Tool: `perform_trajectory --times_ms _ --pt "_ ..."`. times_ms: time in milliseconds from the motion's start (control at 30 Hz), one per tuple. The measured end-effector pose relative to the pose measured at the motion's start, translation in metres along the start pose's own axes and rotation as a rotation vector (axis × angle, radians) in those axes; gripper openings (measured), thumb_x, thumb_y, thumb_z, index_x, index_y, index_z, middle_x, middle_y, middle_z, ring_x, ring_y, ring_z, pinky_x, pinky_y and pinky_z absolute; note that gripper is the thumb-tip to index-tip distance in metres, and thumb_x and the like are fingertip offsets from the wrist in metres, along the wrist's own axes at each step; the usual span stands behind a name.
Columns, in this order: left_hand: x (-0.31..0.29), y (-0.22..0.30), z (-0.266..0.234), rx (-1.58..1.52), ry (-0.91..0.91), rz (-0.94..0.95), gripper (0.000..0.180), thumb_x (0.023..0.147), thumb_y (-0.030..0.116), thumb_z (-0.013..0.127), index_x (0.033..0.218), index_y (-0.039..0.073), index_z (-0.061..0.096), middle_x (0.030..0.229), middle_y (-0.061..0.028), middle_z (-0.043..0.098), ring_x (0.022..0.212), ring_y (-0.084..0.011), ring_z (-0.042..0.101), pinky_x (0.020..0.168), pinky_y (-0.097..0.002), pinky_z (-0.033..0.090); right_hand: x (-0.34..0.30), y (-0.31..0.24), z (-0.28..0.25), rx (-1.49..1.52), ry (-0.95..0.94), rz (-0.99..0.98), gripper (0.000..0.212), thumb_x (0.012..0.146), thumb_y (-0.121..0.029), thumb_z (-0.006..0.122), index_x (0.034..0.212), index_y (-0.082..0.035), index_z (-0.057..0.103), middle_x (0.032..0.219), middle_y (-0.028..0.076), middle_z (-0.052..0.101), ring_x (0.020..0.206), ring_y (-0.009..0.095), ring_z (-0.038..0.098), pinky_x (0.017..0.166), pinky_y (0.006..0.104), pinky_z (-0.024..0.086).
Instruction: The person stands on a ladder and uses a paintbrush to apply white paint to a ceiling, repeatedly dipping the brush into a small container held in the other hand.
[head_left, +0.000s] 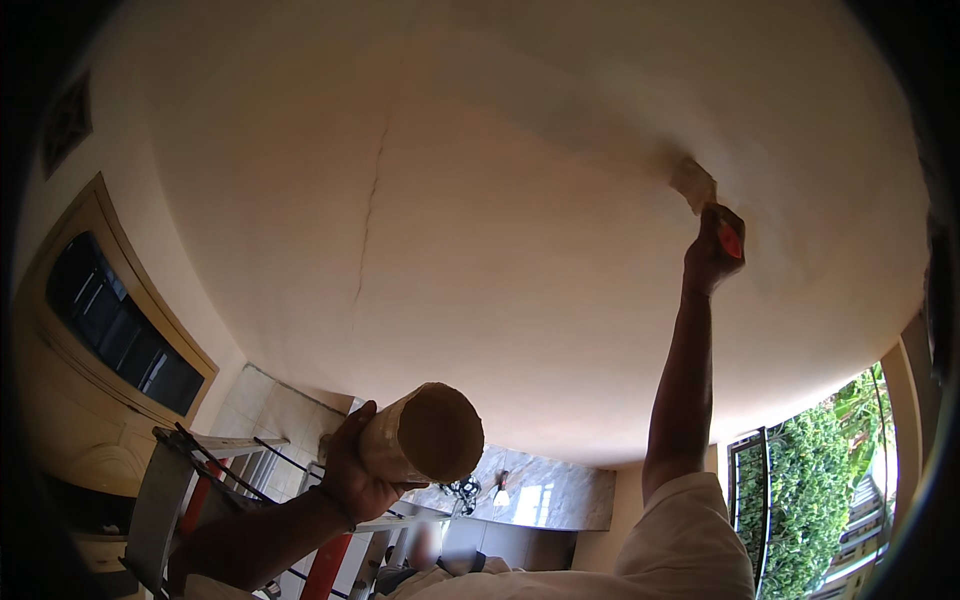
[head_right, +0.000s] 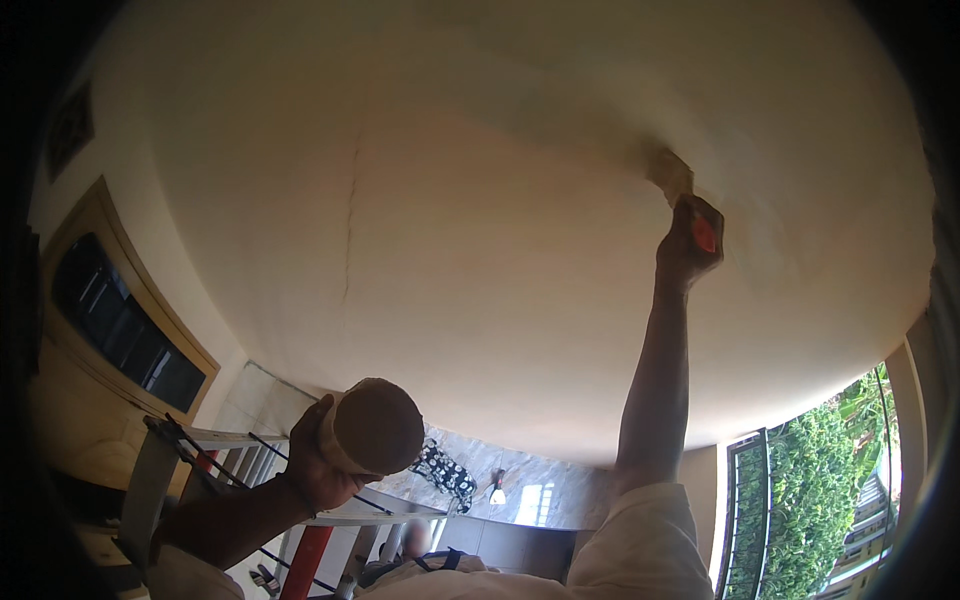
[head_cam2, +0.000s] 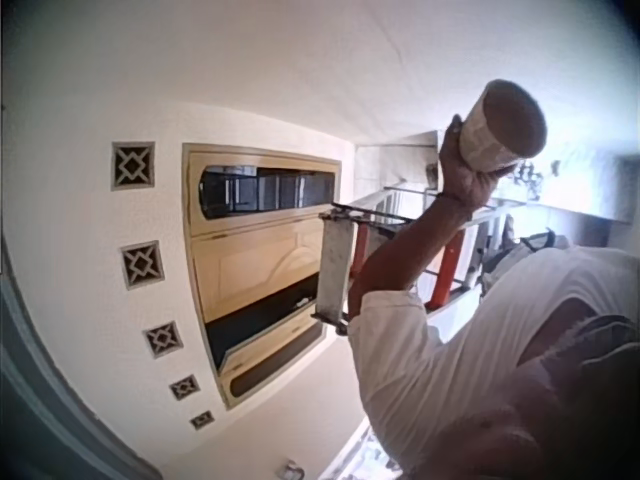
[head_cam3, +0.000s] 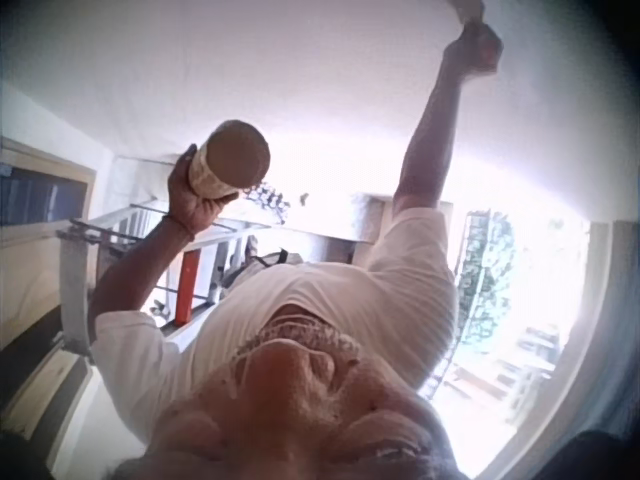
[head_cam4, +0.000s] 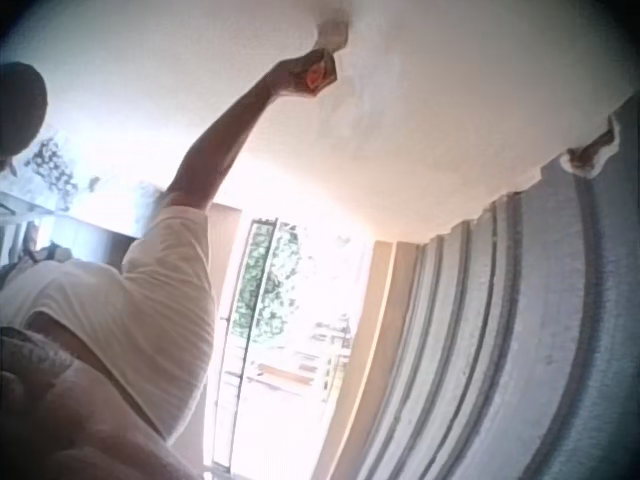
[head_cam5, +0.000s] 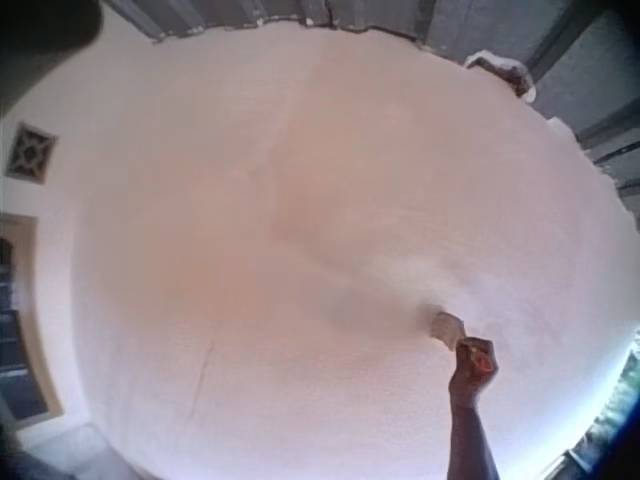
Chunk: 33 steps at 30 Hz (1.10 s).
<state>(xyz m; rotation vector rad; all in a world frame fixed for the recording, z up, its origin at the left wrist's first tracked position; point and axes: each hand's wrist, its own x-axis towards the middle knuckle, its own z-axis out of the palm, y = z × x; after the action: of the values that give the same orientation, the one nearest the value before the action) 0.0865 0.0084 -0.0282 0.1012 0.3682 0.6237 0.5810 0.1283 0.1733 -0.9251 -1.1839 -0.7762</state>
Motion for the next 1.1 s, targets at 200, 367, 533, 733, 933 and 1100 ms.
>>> perform_trajectory --times_ms 200,367,533,733,933,1100 --pt "0.008 -0.005 -0.002 -0.014 -0.004 -0.036 0.068 0.101 0.059 0.048 0.149 0.011 0.049 0.146 -0.0158 0.053 0.137 -0.0370 0.053 0.107 -0.0608 0.049 -0.046 -0.026 0.020 -0.431 -0.013 -0.196 0.017 0.084 0.000 0.076 0.096 -0.012 0.074 0.094 0.008 0.070 0.089 0.025 0.069 0.078 0.0369 0.057" --pt "0.003 0.000 -0.016 -0.168 -0.093 -0.045 0.068 0.099 0.063 0.050 0.146 0.015 0.052 0.139 -0.0139 0.059 0.126 -0.0347 0.062 0.091 -0.0568 0.059 -0.093 -0.079 0.110 -0.022 -0.312 -0.282 0.021 0.078 0.001 0.078 0.093 -0.012 0.073 0.096 0.009 0.071 0.087 0.028 0.070 0.074 0.0367 0.058" --pt "0.005 -0.001 -0.013 -0.119 0.028 -0.048 0.066 0.097 0.064 0.051 0.144 0.018 0.055 0.135 -0.0119 0.063 0.118 -0.0342 0.067 0.080 -0.0529 0.063 -0.071 -0.017 0.036 0.147 -0.118 0.097 0.008 0.091 0.001 0.075 0.098 -0.003 0.074 0.101 0.006 0.074 0.092 0.014 0.069 0.082 0.0298 0.055" --pt "0.008 -0.005 -0.014 -0.068 0.028 -0.039 0.065 0.097 0.063 0.049 0.144 0.019 0.055 0.135 -0.0109 0.063 0.118 -0.0338 0.067 0.079 -0.0532 0.063 -0.031 0.043 -0.094 -0.326 0.293 0.127 0.011 0.090 0.004 0.074 0.096 -0.006 0.074 0.095 0.006 0.067 0.090 0.018 0.066 0.080 0.0324 0.055" --pt "0.008 -0.005 -0.010 -0.035 0.091 -0.011 0.062 0.095 0.062 0.054 0.137 0.017 0.059 0.125 -0.0135 0.064 0.116 -0.0343 0.064 0.074 -0.0478 0.064 -0.069 -0.007 0.006 -0.404 -0.147 -0.238 0.019 0.080 -0.004 0.077 0.095 -0.015 0.074 0.100 0.008 0.068 0.087 0.030 0.068 0.072 0.0412 0.056" --pt "0.001 -0.004 -0.009 -0.050 0.056 0.011 0.061 0.094 0.060 0.059 0.136 0.016 0.059 0.124 -0.0153 0.063 0.115 -0.0342 0.063 0.074 -0.0474 0.064 -0.086 -0.034 0.024 0.038 -0.278 -0.090 0.018 0.083 0.001 0.077 0.097 -0.011 0.074 0.102 0.011 0.072 0.088 0.026 0.072 0.076 0.0344 0.059"
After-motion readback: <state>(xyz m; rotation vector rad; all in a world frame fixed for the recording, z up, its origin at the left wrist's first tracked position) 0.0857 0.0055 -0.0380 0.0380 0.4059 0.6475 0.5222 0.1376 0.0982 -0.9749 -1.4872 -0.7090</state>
